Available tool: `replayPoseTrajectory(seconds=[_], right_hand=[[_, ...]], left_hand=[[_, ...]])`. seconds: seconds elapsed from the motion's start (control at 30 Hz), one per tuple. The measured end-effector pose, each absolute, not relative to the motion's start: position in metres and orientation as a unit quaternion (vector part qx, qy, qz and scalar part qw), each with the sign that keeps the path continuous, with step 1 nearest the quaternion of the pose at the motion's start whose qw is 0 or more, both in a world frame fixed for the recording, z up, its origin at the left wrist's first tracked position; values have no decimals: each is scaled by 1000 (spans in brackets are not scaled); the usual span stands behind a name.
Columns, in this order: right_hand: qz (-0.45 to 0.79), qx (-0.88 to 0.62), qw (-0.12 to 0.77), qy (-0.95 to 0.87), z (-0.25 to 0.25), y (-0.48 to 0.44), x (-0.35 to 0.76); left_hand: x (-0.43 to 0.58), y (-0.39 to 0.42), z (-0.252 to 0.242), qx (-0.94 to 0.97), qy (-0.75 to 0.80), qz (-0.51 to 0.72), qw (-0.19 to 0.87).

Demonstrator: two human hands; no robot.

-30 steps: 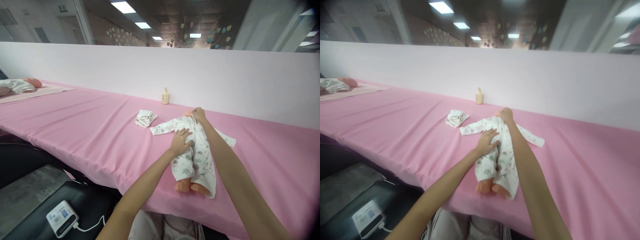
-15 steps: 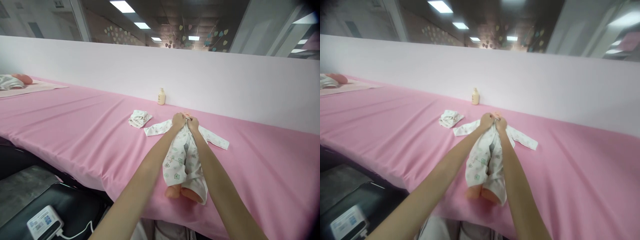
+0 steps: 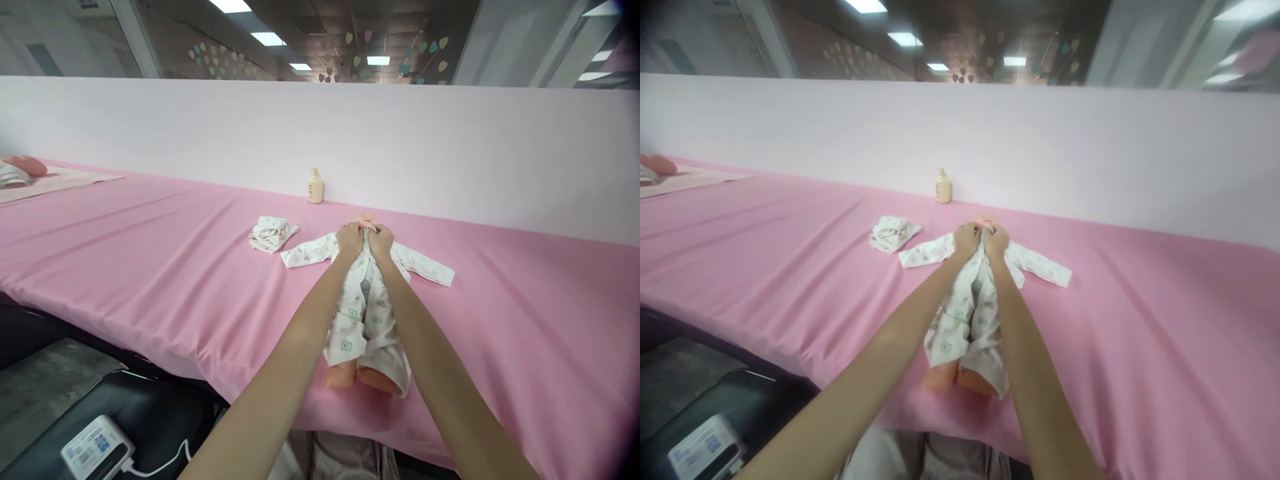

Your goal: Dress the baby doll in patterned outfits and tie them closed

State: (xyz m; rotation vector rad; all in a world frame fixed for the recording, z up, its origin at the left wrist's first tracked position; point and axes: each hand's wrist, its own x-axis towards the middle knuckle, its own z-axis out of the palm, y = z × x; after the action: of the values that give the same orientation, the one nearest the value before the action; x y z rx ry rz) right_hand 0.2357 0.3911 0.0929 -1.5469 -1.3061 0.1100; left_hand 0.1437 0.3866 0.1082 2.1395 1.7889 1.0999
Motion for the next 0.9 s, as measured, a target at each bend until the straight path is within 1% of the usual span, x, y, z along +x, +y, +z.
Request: replayPoseTrajectory(seconds=[0.23,0.4,0.7,0.9], right_hand=[[62,-613,541,-572,95,387,230],[77,-626,549,-548,98,387,230],[141,-629,524,-556,103,385,235],[173,-627,529,-545,98,393,241]], left_hand=[[138,384,101,698,582,409,82],[139,384,100,685,584,426,88],[137,383,98,668,596,432,108],[137,384,96,666,600,431,107]])
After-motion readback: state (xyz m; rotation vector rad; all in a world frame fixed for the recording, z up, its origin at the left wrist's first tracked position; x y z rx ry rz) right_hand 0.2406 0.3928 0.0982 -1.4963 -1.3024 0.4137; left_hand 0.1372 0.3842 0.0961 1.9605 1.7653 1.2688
